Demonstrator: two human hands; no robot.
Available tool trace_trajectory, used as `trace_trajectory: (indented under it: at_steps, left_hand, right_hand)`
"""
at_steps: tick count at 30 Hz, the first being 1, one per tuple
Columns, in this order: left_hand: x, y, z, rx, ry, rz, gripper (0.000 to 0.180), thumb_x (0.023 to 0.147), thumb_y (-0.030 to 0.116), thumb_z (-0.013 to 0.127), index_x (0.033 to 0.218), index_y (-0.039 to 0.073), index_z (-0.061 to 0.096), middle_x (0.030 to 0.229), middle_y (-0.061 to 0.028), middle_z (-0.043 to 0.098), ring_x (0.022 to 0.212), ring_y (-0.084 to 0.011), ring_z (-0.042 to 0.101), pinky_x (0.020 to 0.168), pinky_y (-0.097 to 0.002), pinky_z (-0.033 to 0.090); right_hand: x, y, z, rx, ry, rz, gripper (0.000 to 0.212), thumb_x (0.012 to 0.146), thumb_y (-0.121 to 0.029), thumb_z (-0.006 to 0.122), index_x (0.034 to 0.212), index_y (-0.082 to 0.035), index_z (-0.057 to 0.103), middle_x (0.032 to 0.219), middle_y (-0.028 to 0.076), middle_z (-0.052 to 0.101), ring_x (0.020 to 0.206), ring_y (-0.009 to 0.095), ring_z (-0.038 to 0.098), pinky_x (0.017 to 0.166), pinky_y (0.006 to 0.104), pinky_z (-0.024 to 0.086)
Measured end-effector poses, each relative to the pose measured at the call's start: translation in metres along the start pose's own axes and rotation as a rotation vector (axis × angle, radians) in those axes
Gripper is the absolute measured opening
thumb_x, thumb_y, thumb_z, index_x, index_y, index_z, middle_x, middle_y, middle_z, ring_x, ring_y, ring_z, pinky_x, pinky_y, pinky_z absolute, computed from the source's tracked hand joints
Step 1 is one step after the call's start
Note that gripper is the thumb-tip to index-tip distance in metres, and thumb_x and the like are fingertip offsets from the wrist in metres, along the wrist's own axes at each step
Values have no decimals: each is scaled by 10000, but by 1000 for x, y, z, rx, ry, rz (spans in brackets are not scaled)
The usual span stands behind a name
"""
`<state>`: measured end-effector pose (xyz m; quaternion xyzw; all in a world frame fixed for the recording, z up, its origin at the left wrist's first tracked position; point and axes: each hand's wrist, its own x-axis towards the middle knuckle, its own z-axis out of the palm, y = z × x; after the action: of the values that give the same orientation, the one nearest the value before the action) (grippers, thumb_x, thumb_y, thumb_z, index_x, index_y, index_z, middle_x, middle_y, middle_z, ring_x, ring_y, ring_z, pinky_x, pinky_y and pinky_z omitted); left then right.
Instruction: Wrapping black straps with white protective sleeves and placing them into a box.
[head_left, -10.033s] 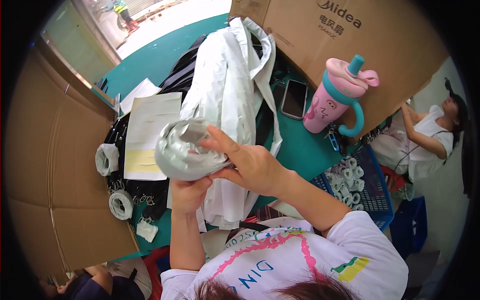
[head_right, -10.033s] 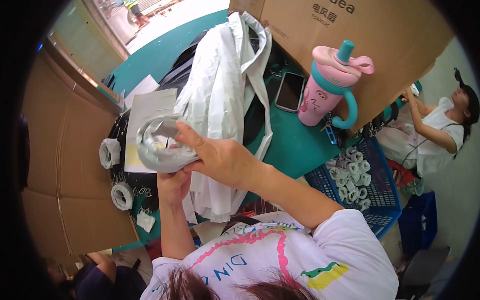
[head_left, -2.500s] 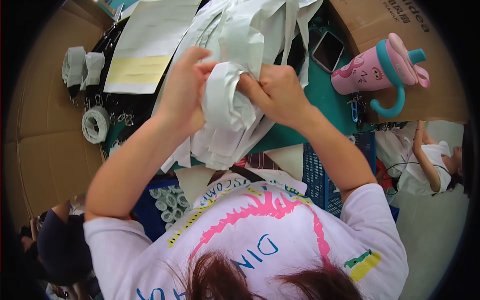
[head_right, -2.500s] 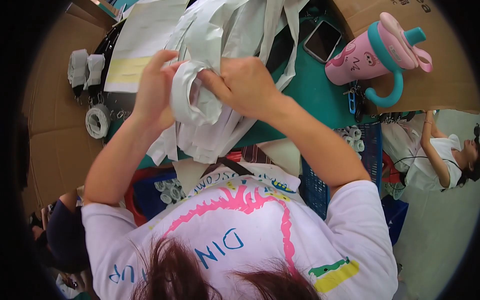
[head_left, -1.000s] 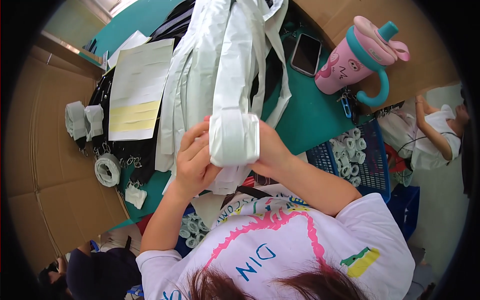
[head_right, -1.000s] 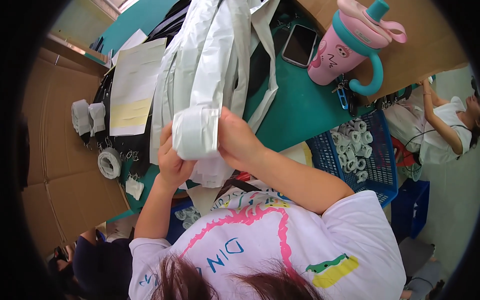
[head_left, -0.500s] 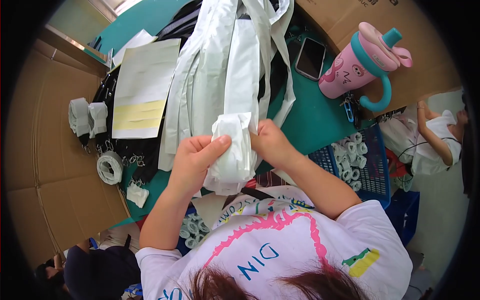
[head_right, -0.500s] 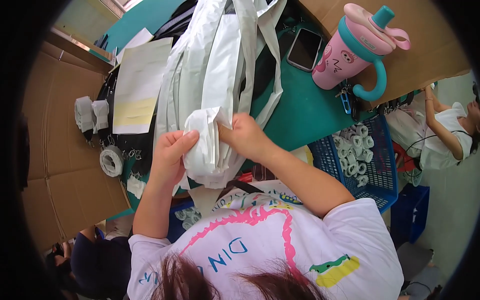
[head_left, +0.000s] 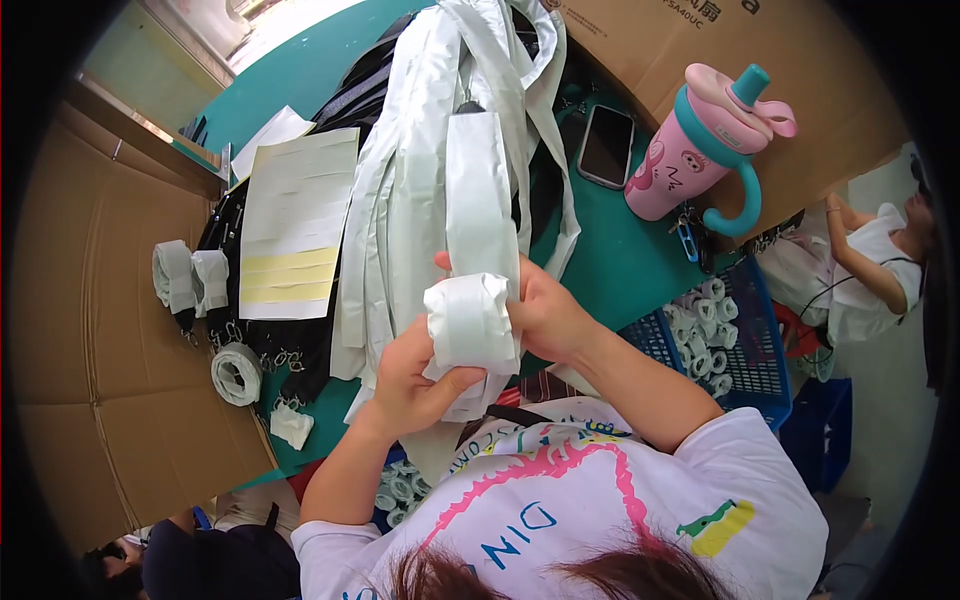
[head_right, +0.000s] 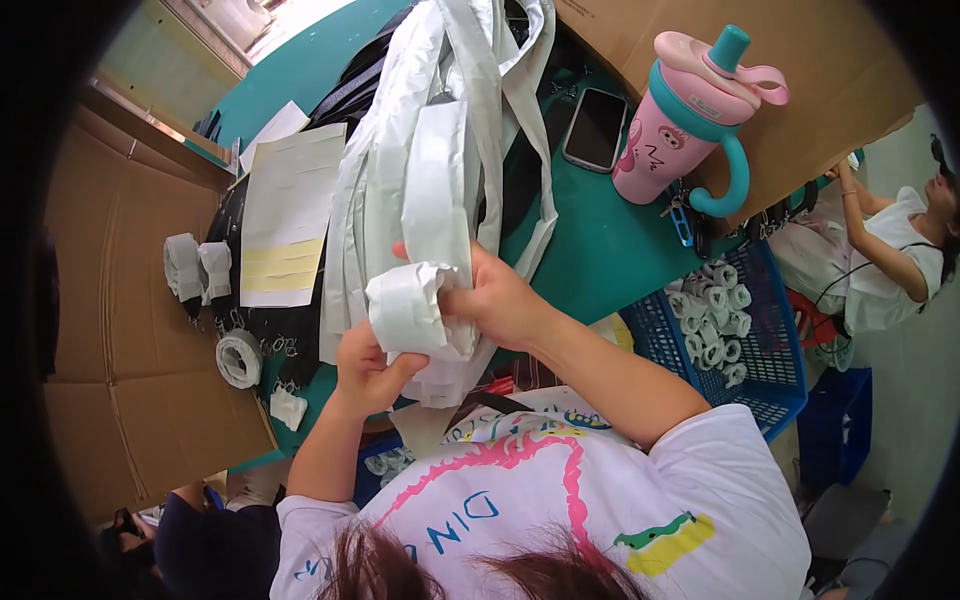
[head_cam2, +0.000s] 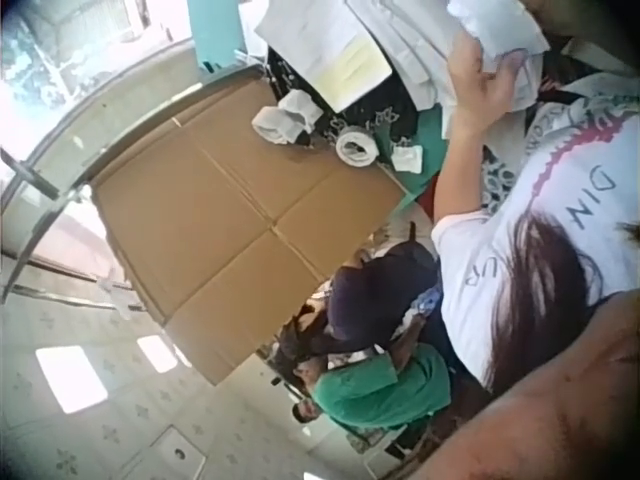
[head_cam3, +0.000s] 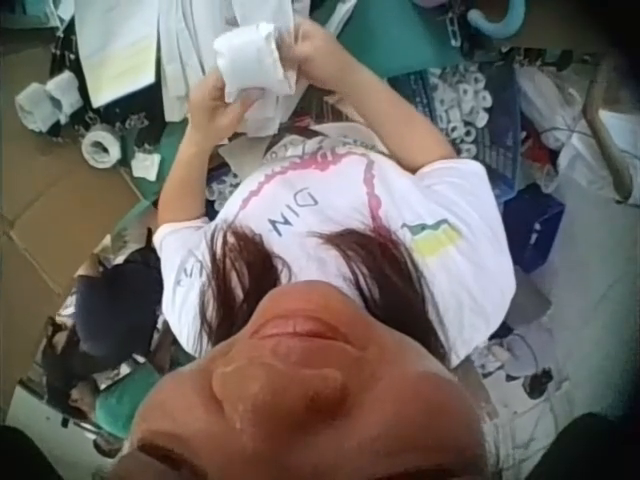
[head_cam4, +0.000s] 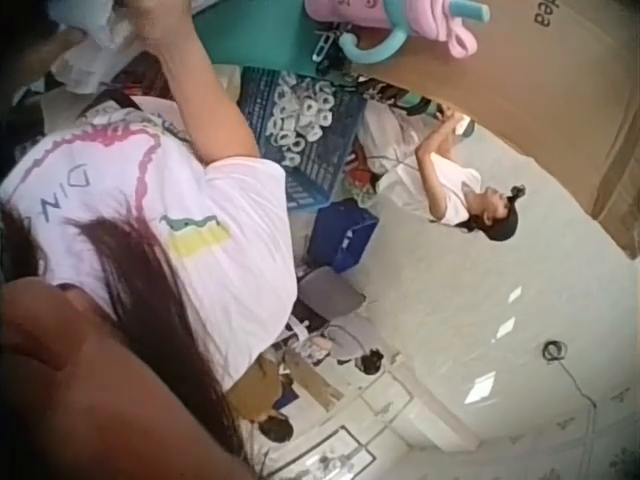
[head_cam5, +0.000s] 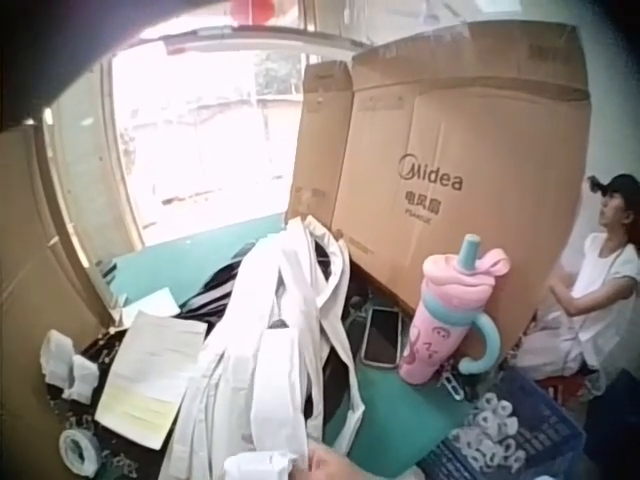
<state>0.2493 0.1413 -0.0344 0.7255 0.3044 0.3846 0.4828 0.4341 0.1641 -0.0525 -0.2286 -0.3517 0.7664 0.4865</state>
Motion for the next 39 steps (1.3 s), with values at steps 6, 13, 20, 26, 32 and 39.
trace_trajectory:
  at_steps: [6,13,20,26,32,39]
  left_hand:
    - [4,9,-12,-614,-105,-521,324,819,179,674,1052,-33,598,950,-86,647,834,-144,615,779,-276,477]
    - [4,-7,-7,-704,-148,-525,401,837,216,642,1133,-39,548,1025,-98,630,883,-149,611,816,-300,478]
    - [16,-17,-31,-406,-148,-408,449,890,362,544,1105,-32,573,1028,-60,618,929,-110,571,793,-282,462]
    - [29,21,-33,-503,65,-366,303,840,187,661,1032,-41,608,893,-45,642,795,-80,586,705,-228,476]
    - [21,24,-23,-480,399,-180,277,838,197,669,1003,-21,625,842,-25,648,727,-51,574,638,-199,458]
    - [2,14,-42,-349,522,-108,260,838,239,667,949,4,661,775,-13,644,679,-37,518,597,-208,424]
  right_hand:
    - [-6,-15,-1,-563,-88,-43,442,759,-37,654,1189,-33,553,1147,83,602,1048,158,565,890,305,443]
    - [18,-37,-27,-1162,-409,-521,436,673,10,637,1106,-43,618,1092,151,625,926,284,642,799,304,499]
    - [49,-50,-21,-1347,-541,-609,416,722,29,606,1123,-83,619,1131,110,616,975,273,625,839,306,492]
    - [48,-41,2,-922,-98,-410,497,797,-17,591,1277,-79,479,1222,107,550,1080,222,553,897,317,444]
    - [-1,-6,42,-1026,112,-452,457,908,-371,513,1173,1,521,1225,120,461,1104,178,478,921,302,388]
    - [20,16,73,-1158,204,-508,424,803,-290,667,1077,24,590,1274,209,439,1138,328,479,957,369,371]
